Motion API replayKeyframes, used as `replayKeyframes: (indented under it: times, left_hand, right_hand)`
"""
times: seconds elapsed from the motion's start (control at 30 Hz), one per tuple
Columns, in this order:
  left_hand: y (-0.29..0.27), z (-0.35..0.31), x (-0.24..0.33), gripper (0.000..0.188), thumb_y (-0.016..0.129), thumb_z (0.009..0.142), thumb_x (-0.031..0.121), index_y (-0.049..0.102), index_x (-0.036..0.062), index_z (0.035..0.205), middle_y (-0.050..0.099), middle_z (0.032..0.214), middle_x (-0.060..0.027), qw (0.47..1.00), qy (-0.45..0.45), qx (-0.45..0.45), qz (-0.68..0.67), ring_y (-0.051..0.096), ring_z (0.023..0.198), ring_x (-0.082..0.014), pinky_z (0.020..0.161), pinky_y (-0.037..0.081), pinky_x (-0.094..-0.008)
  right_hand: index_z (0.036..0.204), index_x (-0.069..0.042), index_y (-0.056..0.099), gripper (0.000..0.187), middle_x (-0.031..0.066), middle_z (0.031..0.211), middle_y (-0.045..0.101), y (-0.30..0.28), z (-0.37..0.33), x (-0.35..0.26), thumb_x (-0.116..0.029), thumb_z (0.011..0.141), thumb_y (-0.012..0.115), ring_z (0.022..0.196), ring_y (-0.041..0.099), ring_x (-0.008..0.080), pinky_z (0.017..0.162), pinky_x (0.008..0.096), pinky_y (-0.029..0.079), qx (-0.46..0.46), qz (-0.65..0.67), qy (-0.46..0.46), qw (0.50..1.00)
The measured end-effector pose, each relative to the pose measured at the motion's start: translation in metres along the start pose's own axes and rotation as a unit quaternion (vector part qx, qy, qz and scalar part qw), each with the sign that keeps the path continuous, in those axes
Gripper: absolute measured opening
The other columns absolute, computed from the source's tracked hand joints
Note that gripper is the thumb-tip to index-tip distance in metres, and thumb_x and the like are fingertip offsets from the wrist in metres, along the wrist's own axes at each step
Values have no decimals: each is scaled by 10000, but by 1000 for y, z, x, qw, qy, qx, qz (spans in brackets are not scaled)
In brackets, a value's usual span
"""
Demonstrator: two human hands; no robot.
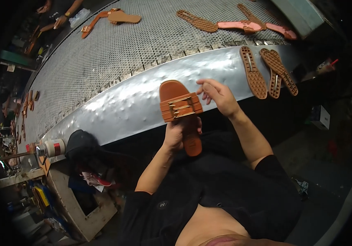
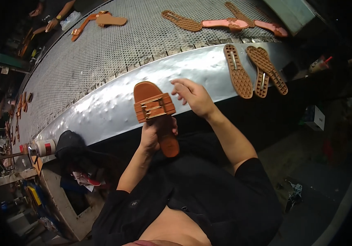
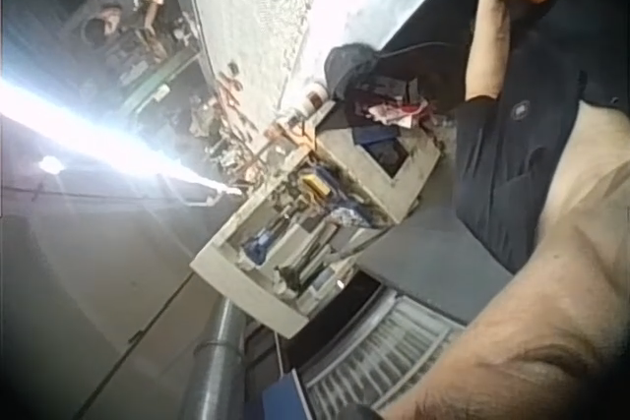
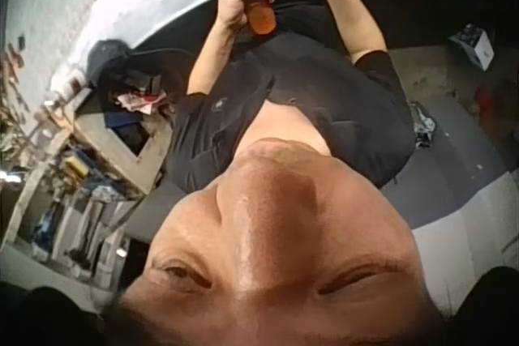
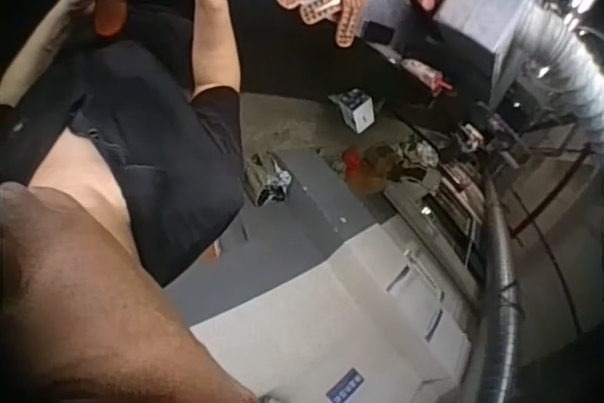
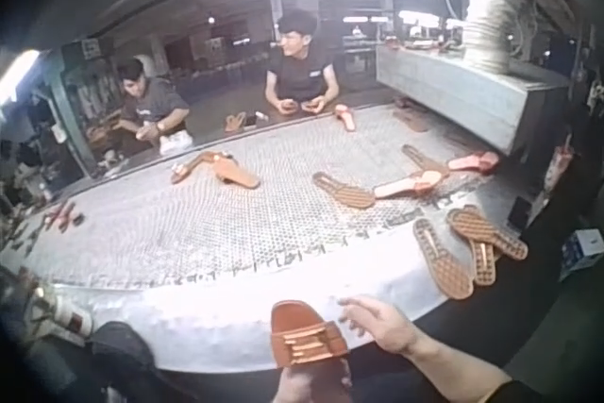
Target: Inspecting and aligning sandal upper components with soles on a production line.
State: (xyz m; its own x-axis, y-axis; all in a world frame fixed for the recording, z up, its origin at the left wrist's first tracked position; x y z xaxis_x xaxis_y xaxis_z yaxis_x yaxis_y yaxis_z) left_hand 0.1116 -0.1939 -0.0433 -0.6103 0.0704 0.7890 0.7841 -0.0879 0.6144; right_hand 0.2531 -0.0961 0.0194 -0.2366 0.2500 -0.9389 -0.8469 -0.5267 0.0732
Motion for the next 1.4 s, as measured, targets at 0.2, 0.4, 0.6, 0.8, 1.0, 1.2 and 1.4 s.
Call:
replayKeyframes:
  times: [0.2,0.4,0.6,0.8,1.0,1.2,1.4]
  left_hand:
    - [-41,-22,19,399,708,965,280,579,2,1219,665,939,-169,997,-19,-73,16,669,755,-265,675,569,-391]
    - [-109,-23,43,379,702,977,278,587,24,1232,685,928,-117,997,-31,-38,67,687,786,-225,688,576,-365]
    - [-112,-32,75,404,723,949,206,571,29,1278,686,998,-131,987,-50,-52,143,693,816,-226,694,589,-368]
    - [-119,-109,172,397,717,966,220,568,22,1276,681,1015,-134,987,-127,-75,63,694,843,-241,702,594,-387]
    - [-134,-186,234,388,689,988,244,562,-6,1257,681,1002,-163,985,-149,-69,43,700,839,-265,737,609,-402]
    - [-129,-239,310,548,616,1042,307,469,-17,1457,623,1308,-127,984,-76,-54,149,614,1194,-193,1050,497,-373]
    - [-192,-241,421,419,575,1069,211,529,-18,1417,631,1297,-69,909,263,207,248,570,1176,-121,1018,449,-286]
  right_hand:
    - [1236,52,676,363,51,1045,714,90,43,15,-230,1009,662,916,637,98,802,261,522,-139,-44,57,988]
    - [1168,25,720,266,35,968,727,141,63,22,-145,966,690,866,644,114,794,274,526,-113,-158,-109,975]
    - [1046,3,741,198,51,916,732,175,90,7,-156,928,725,850,662,118,787,281,542,-139,-158,18,977]
    - [927,9,730,299,11,820,702,268,101,-28,-234,1040,598,756,610,74,689,262,515,-97,-107,10,989]
    - [953,23,734,347,28,751,696,351,106,-67,-281,1042,592,712,597,84,636,279,500,-145,-175,2,974]
    - [973,7,729,307,13,737,657,374,95,-135,-273,1022,614,710,582,96,646,287,487,-209,-223,48,951]
    - [1110,9,645,350,96,871,704,275,142,-168,-322,1060,543,662,642,127,547,256,521,106,81,25,991]
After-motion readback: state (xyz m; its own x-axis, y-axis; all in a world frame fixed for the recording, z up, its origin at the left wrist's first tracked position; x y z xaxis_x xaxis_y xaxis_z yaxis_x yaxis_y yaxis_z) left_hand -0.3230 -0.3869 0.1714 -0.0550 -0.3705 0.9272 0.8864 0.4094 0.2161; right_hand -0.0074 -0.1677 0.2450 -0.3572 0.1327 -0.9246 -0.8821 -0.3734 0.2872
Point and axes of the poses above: each hand's wrist, its own z-axis towards the middle knuckle, its own y-axis out of the palm, x = y × z, the point moved 8 cm from there along z, towards the middle knuckle
